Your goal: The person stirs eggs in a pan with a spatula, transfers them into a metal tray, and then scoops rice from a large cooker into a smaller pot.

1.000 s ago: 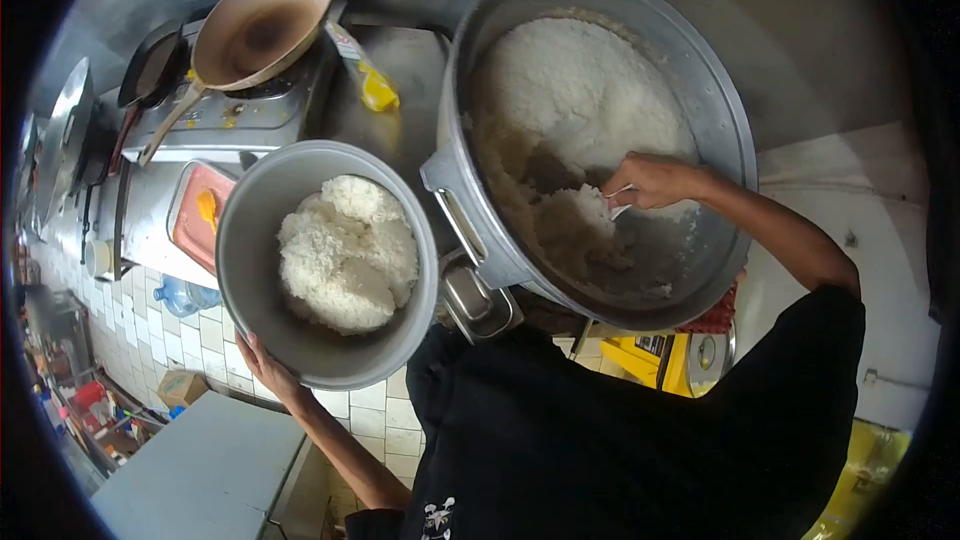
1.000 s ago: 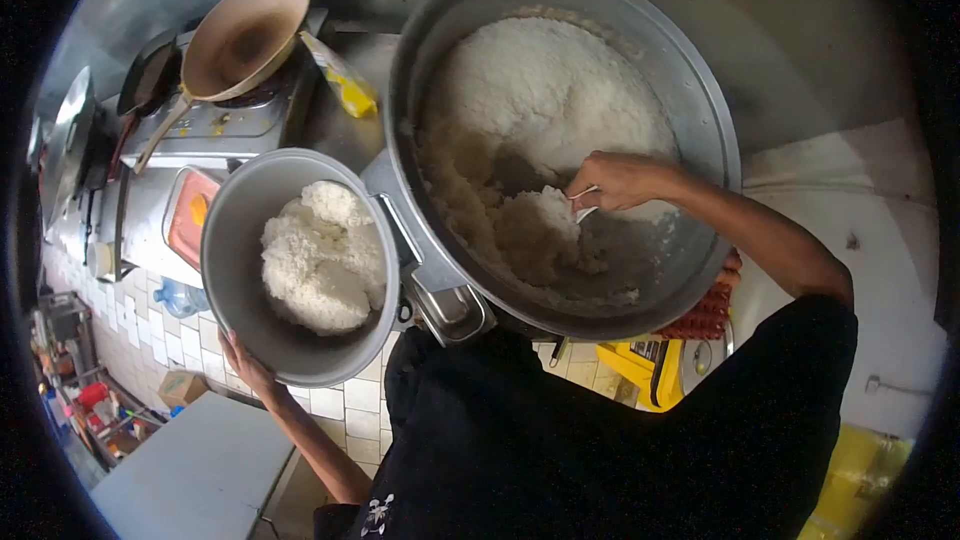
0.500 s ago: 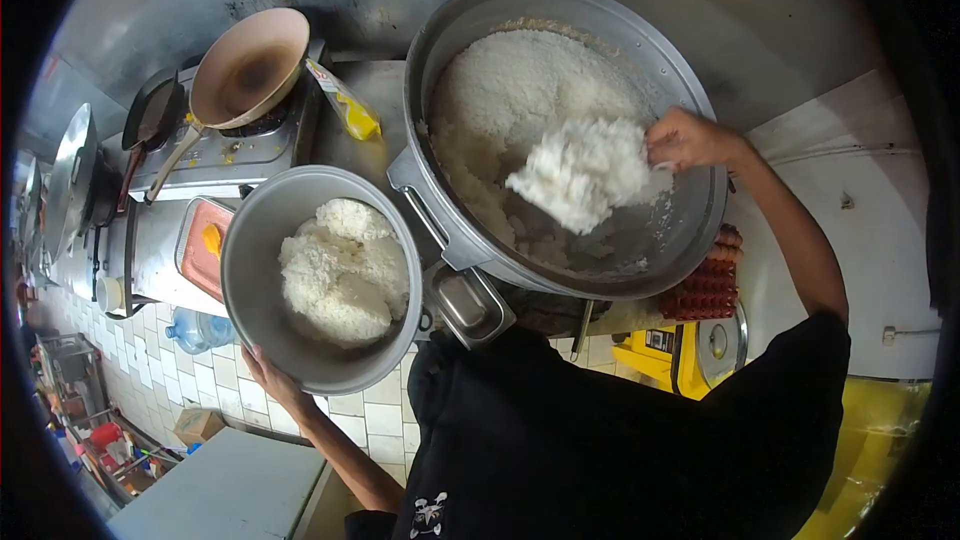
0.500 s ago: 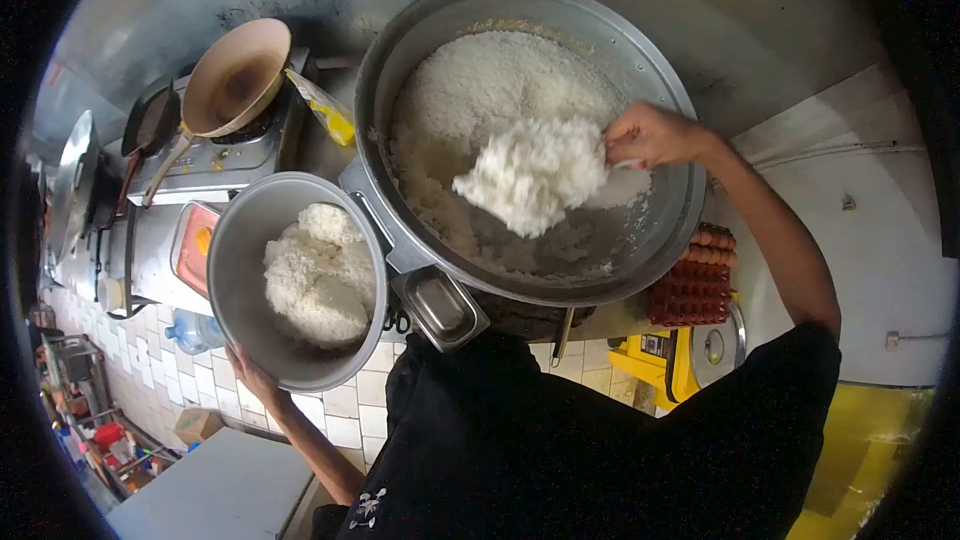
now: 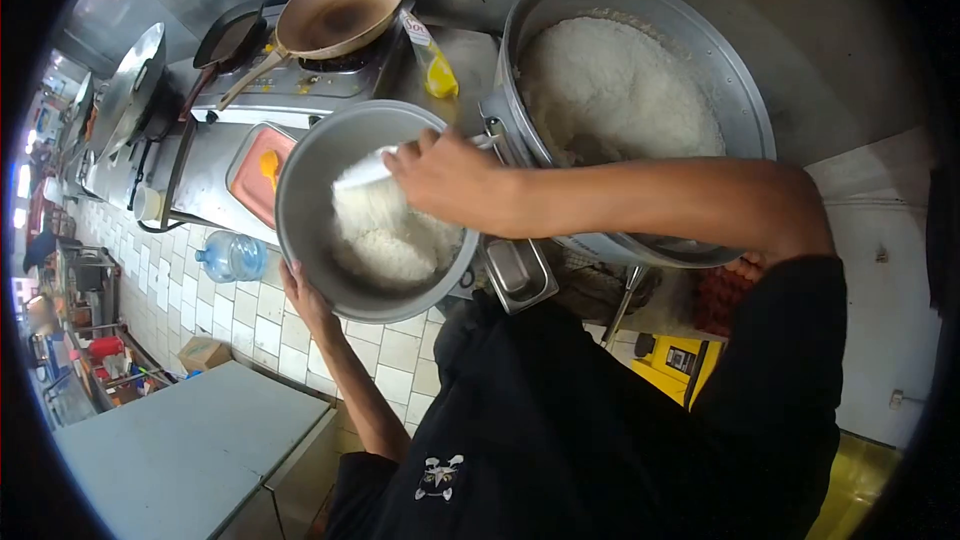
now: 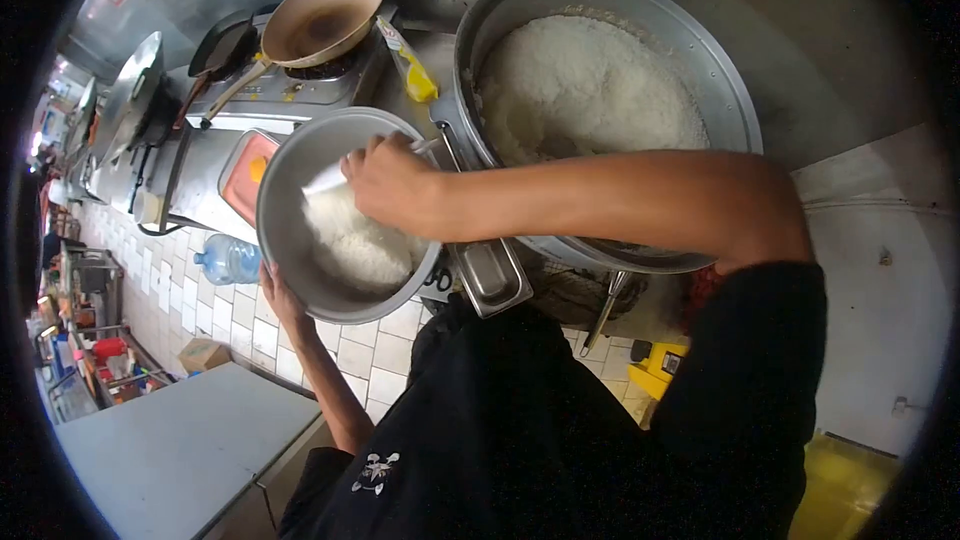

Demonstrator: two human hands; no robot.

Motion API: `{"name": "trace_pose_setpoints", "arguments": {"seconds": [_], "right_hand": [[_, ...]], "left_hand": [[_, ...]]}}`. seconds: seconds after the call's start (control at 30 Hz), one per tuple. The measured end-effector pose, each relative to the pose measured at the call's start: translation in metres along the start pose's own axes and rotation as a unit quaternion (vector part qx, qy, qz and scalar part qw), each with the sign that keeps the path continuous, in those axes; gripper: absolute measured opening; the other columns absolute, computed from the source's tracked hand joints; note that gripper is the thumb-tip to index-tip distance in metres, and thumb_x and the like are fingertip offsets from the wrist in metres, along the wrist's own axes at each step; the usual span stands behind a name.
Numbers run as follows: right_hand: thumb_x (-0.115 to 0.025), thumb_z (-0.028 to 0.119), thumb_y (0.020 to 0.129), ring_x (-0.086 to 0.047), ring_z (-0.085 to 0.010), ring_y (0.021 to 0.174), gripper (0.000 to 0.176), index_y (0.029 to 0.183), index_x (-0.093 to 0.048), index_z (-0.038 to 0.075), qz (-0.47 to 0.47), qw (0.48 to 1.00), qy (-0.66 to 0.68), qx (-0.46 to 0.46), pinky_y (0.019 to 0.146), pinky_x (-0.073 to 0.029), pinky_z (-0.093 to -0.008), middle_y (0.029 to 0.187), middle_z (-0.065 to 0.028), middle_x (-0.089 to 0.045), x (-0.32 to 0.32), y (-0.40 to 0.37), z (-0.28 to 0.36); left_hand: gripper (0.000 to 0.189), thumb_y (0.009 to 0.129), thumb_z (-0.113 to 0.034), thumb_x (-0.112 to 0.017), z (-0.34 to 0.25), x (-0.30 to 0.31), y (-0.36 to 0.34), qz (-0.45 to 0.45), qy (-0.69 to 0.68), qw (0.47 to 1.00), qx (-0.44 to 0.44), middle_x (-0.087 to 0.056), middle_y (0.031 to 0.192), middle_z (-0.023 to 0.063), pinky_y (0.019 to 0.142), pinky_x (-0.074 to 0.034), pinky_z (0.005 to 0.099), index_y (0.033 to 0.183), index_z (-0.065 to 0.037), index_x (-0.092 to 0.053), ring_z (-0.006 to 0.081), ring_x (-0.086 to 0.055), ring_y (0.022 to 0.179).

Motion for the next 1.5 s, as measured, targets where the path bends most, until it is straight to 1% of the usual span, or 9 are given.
{"name": "trace_pose_setpoints", "arguments": {"seconds": [0.23,0.33,0.4,0.5,0.6,0.8,0.9,1.3,1.5], "right_hand": [[-0.052,0.007,0.091,-0.064,-0.0304,0.080,0.028,0.117,-0.062,0.002,-0.035,0.968,0.247,0.000,0.074,-0.051,-0.0410,0.086,-0.0169,-0.063,0.090,-0.030,-0.122],[-0.050,0.007,0.095,-0.062,-0.0304,0.080,0.027,0.118,-0.062,0.005,0.083,0.961,0.190,-0.180,0.078,-0.048,-0.0403,0.083,-0.0172,-0.061,0.135,-0.096,-0.185],[-0.050,0.011,0.097,-0.061,-0.0289,0.079,0.026,0.117,-0.066,0.011,0.059,0.952,0.052,-0.297,0.084,-0.048,-0.0388,0.082,-0.0152,-0.060,0.171,-0.136,-0.188],[-0.052,0.010,0.095,-0.067,-0.0233,0.075,0.024,0.114,-0.067,0.009,0.187,0.921,-0.015,-0.341,0.075,-0.053,-0.0353,0.081,-0.0086,-0.068,0.147,-0.180,-0.217],[-0.057,0.009,0.089,-0.066,-0.0240,0.061,0.017,0.094,-0.073,0.009,-0.023,0.974,-0.143,-0.172,0.065,-0.054,-0.0356,0.071,-0.0087,-0.068,0.115,-0.198,-0.204],[-0.064,0.010,0.075,-0.067,-0.0261,0.062,0.013,0.064,-0.070,0.010,0.099,0.986,-0.085,-0.105,0.055,-0.052,-0.0345,0.062,-0.0082,-0.066,0.054,-0.131,-0.198],[-0.055,0.015,0.091,-0.063,-0.0244,0.053,0.018,0.097,-0.072,0.011,0.169,0.976,-0.138,-0.027,0.042,-0.046,-0.0343,0.057,-0.0064,-0.060,0.031,-0.105,-0.193],[-0.061,0.014,0.073,-0.068,-0.0273,0.064,0.014,0.061,-0.068,0.010,0.152,0.985,-0.015,0.083,0.052,-0.052,-0.0388,0.063,-0.0087,-0.066,-0.038,-0.070,-0.200],[-0.059,0.014,0.076,-0.069,-0.0298,0.072,0.016,0.064,-0.069,0.009,0.224,0.968,0.049,0.105,0.055,-0.052,-0.0420,0.068,-0.0103,-0.068,-0.064,-0.059,-0.200]], "left_hand": [[0.045,0.104,-0.028,-0.047,-0.002,-0.002,0.004,0.022,0.013,0.999,-0.030,-0.055,0.129,0.0157,0.099,-0.040,0.0332,0.137,0.002,-0.044,0.0224,-0.053,0.116],[0.045,0.103,-0.028,-0.047,-0.005,-0.005,0.002,0.049,-0.001,0.998,-0.026,-0.055,0.128,0.0154,0.098,-0.041,0.0339,0.138,0.002,-0.044,0.0226,-0.054,0.114],[0.046,0.103,-0.028,-0.047,-0.008,-0.007,0.001,0.054,-0.001,0.998,-0.030,-0.055,0.128,0.0154,0.098,-0.042,0.0343,0.138,0.001,-0.043,0.0229,-0.054,0.113],[0.048,0.103,-0.031,-0.047,-0.008,-0.008,-0.001,0.030,-0.001,0.999,-0.010,-0.055,0.128,0.0156,0.097,-0.042,0.0349,0.138,0.001,-0.043,0.0238,-0.054,0.113],[0.050,0.102,-0.033,-0.047,-0.002,-0.003,0.001,-0.014,0.025,1.000,0.000,-0.054,0.129,0.0156,0.096,-0.042,0.0353,0.139,0.001,-0.043,0.0245,-0.054,0.113],[0.050,0.103,-0.033,-0.047,-0.002,-0.001,0.001,-0.004,0.039,0.999,0.013,-0.052,0.132,0.0153,0.098,-0.042,0.0352,0.140,0.000,-0.042,0.0235,-0.053,0.115],[0.049,0.103,-0.032,-0.048,-0.009,-0.008,-0.003,-0.026,0.026,0.999,0.021,-0.053,0.131,0.0151,0.098,-0.042,0.0351,0.140,0.000,-0.042,0.0232,-0.053,0.114],[0.055,0.103,-0.031,-0.049,-0.004,0.001,0.004,-0.045,0.063,0.996,0.046,-0.052,0.133,0.0165,0.098,-0.042,0.0335,0.146,0.001,-0.037,0.0240,-0.053,0.115],[0.056,0.103,-0.031,-0.048,-0.002,0.002,0.005,-0.048,0.079,0.994,0.052,-0.047,0.138,0.0176,0.099,-0.042,0.0338,0.146,0.003,-0.035,0.0242,-0.051,0.119]]}}
Point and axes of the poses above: each hand's wrist, its own y-axis towards the middle knuckle, its own x-axis out of the back of the hand, z = x × y, the point moved 5 cm from there along y, towards the middle knuckle
